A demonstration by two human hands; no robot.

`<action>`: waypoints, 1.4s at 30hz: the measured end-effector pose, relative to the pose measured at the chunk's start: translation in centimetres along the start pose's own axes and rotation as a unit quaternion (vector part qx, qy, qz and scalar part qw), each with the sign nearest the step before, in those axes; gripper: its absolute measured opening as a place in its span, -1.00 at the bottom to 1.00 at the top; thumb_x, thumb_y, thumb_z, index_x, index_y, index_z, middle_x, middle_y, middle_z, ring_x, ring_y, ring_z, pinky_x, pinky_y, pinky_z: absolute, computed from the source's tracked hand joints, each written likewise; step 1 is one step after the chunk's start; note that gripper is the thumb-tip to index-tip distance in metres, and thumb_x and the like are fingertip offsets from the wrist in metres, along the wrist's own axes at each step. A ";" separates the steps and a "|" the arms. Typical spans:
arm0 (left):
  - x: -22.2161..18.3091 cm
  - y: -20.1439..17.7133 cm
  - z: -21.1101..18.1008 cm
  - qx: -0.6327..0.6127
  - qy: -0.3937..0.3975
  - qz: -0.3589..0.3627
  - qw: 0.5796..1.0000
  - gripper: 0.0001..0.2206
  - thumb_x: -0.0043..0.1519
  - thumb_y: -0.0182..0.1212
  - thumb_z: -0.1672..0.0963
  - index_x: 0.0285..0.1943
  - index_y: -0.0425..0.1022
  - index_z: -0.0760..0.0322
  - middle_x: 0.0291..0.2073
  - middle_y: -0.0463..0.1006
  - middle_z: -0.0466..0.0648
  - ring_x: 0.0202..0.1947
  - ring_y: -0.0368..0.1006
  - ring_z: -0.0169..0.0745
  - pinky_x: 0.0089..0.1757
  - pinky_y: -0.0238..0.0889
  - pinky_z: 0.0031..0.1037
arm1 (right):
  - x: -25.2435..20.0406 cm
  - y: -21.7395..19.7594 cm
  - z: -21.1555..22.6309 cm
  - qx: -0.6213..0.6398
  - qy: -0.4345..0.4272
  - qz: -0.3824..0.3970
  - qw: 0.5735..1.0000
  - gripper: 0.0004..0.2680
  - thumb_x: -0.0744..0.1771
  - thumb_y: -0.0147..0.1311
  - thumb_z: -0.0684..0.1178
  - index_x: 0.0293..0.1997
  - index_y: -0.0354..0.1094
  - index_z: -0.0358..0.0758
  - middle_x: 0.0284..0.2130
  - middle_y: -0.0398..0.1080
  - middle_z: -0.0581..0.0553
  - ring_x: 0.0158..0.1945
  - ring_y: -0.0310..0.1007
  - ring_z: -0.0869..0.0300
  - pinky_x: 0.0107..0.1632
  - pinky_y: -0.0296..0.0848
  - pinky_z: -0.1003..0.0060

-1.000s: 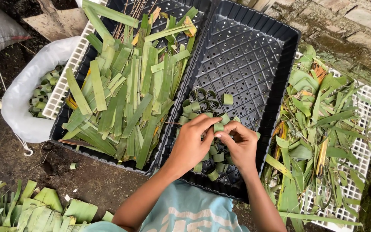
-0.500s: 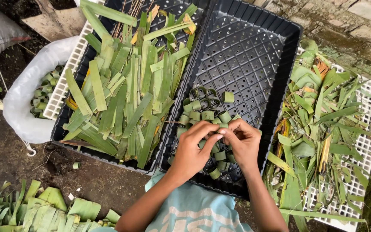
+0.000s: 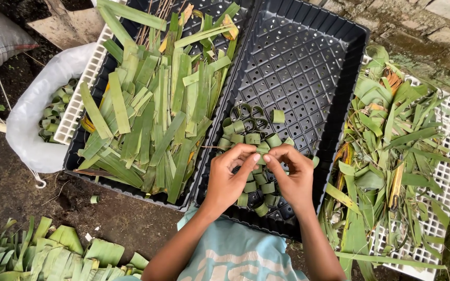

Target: Weaving long green leaves into small circular rings and placing them into a black plastic tray.

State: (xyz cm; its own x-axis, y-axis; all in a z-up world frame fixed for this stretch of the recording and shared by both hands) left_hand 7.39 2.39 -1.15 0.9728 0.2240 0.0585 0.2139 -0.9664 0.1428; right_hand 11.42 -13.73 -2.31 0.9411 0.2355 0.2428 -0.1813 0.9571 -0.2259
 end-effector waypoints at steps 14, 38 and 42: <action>0.0 -1.2 4.8 -0.168 -0.133 -0.032 0.976 -0.89 0.31 0.14 0.25 -0.08 0.57 0.44 -0.29 0.63 0.20 -0.39 0.59 -0.13 -0.33 0.50 -0.43 | -0.1 0.2 0.6 -0.017 -0.018 -0.016 1.000 -0.87 0.44 0.03 -0.27 -0.24 0.50 -0.33 -0.58 0.43 -0.15 -0.50 0.40 0.18 -0.33 0.48 0.23; 0.4 -10.5 6.8 -0.222 -0.122 -0.171 0.952 -0.87 0.28 0.23 0.22 -0.04 0.55 0.40 -0.30 0.64 0.24 -0.37 0.63 -0.07 -0.31 0.53 -0.46 | 1.5 11.9 2.9 -0.442 -0.262 0.176 0.840 -0.87 0.40 0.16 0.04 -0.02 0.40 -0.11 -0.14 0.28 -0.01 -0.13 0.32 0.08 -0.16 0.29 0.20; 0.7 -10.0 7.6 -0.306 -0.146 -0.131 0.932 -0.84 0.29 0.22 0.19 0.00 0.56 0.34 -0.20 0.64 0.15 -0.42 0.49 -0.27 -0.45 0.34 -0.60 | 1.4 13.3 2.7 -0.443 -0.281 0.195 0.829 -0.92 0.46 0.06 -0.07 -0.11 0.37 -0.23 -0.16 0.28 -0.13 -0.18 0.30 0.04 -0.24 0.28 0.22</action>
State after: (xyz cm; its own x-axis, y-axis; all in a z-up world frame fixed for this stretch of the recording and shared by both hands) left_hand 6.58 11.21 -10.08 0.8958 0.3123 -0.3163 0.4443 -0.6100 0.6561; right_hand 9.56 -0.21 -2.45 0.5325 0.7781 0.3332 0.0743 0.3492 -0.9341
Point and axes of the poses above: each hand's wrist, its own x-axis towards the middle knuckle, its own y-axis out of the palm, z = x × y, the point moved 9 cm from there along x, towards the middle knuckle
